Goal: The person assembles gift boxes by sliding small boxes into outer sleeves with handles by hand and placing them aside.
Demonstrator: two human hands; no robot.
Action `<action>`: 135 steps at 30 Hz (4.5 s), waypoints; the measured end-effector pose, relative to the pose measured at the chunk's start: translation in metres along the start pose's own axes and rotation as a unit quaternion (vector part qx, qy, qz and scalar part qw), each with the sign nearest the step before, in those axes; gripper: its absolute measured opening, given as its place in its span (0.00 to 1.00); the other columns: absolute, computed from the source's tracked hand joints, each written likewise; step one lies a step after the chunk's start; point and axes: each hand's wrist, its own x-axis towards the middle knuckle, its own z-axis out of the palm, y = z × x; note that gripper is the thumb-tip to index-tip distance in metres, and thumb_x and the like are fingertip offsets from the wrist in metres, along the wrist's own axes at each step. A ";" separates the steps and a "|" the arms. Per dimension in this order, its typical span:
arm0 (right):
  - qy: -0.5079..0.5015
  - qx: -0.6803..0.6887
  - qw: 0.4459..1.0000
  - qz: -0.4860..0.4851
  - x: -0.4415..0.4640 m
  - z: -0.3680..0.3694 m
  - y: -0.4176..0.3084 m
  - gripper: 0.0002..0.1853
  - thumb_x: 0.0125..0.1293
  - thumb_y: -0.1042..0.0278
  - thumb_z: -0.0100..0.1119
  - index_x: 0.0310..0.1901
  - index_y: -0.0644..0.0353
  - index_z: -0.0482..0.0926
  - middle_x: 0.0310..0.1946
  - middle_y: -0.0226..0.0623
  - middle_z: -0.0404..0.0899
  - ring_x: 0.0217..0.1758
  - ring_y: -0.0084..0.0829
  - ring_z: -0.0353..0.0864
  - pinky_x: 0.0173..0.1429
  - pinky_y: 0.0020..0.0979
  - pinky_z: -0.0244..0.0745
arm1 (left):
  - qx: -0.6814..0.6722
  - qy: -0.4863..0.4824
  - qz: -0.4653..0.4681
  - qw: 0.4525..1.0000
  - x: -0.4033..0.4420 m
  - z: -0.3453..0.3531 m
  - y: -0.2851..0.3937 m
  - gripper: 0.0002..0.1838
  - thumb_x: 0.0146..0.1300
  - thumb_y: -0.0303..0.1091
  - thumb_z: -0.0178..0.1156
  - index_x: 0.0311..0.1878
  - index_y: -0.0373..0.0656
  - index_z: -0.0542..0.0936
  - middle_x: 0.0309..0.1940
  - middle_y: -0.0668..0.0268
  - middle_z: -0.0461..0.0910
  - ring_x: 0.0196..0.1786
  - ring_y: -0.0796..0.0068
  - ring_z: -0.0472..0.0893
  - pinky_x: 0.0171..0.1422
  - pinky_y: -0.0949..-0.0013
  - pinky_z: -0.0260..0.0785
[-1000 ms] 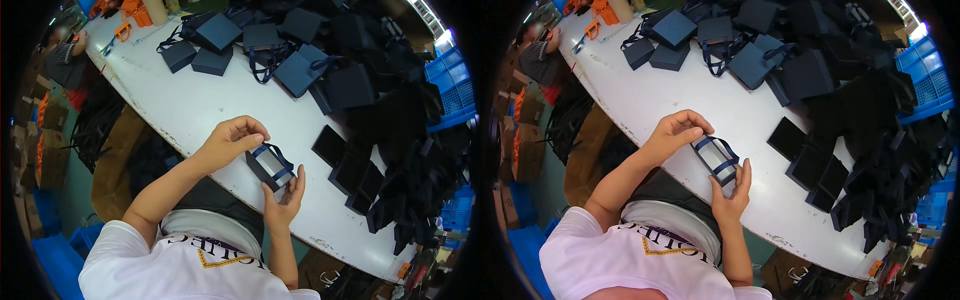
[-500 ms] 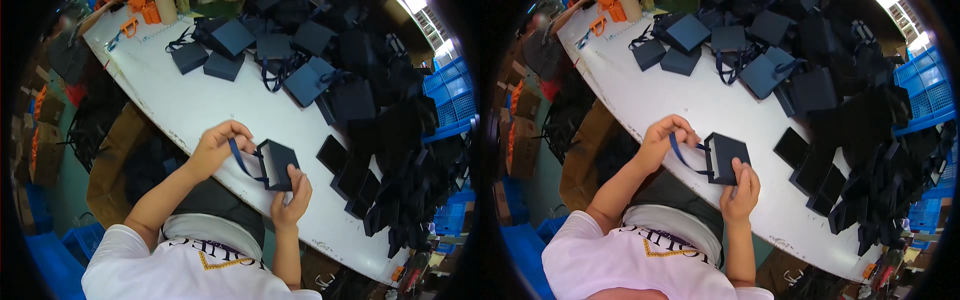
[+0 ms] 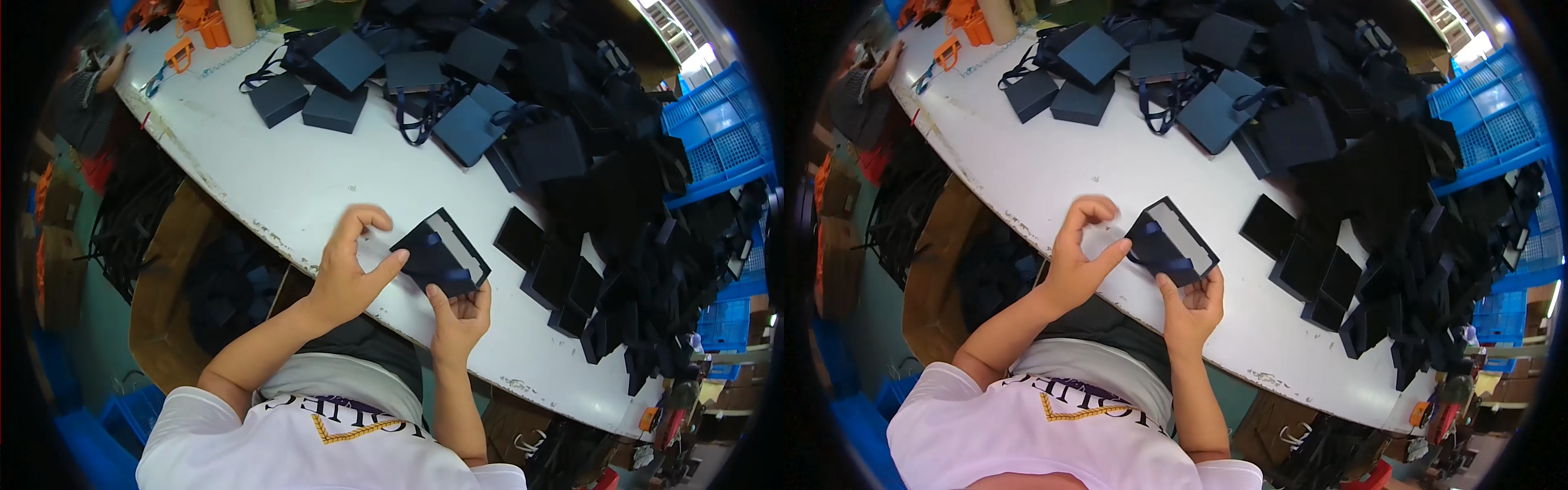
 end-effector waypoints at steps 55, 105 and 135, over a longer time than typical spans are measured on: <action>0.199 -0.520 0.775 -0.298 -0.034 -0.140 0.005 0.15 0.61 0.79 0.58 0.50 0.67 0.79 0.45 0.48 0.82 0.52 0.47 0.81 0.59 0.43 0.77 | 0.128 -0.195 0.159 0.959 -0.017 0.078 -0.049 0.63 0.42 0.31 0.79 0.80 0.43 0.50 0.73 0.48 0.59 0.76 0.46 0.62 0.81 0.52 0.56; 0.448 0.277 0.820 -0.227 -0.225 -0.362 0.029 0.14 0.62 0.85 0.65 0.50 0.69 0.81 0.39 0.47 0.86 0.37 0.43 0.86 0.43 0.38 0.81 | -0.046 -0.465 0.270 0.842 -0.139 0.481 0.098 0.67 0.52 0.64 0.75 0.85 0.53 0.42 0.79 0.39 0.50 0.71 0.53 0.73 0.77 0.51 0.68; 0.527 0.074 0.805 -0.261 -0.148 -0.417 -0.001 0.38 0.70 0.56 0.69 0.76 0.64 0.65 0.62 0.48 0.74 0.42 0.30 0.80 0.42 0.28 0.78 | 0.104 -0.539 0.453 0.702 -0.125 0.474 0.106 0.53 0.45 0.49 0.83 0.75 0.40 0.71 0.78 0.43 0.58 0.79 0.44 0.61 0.79 0.47 0.55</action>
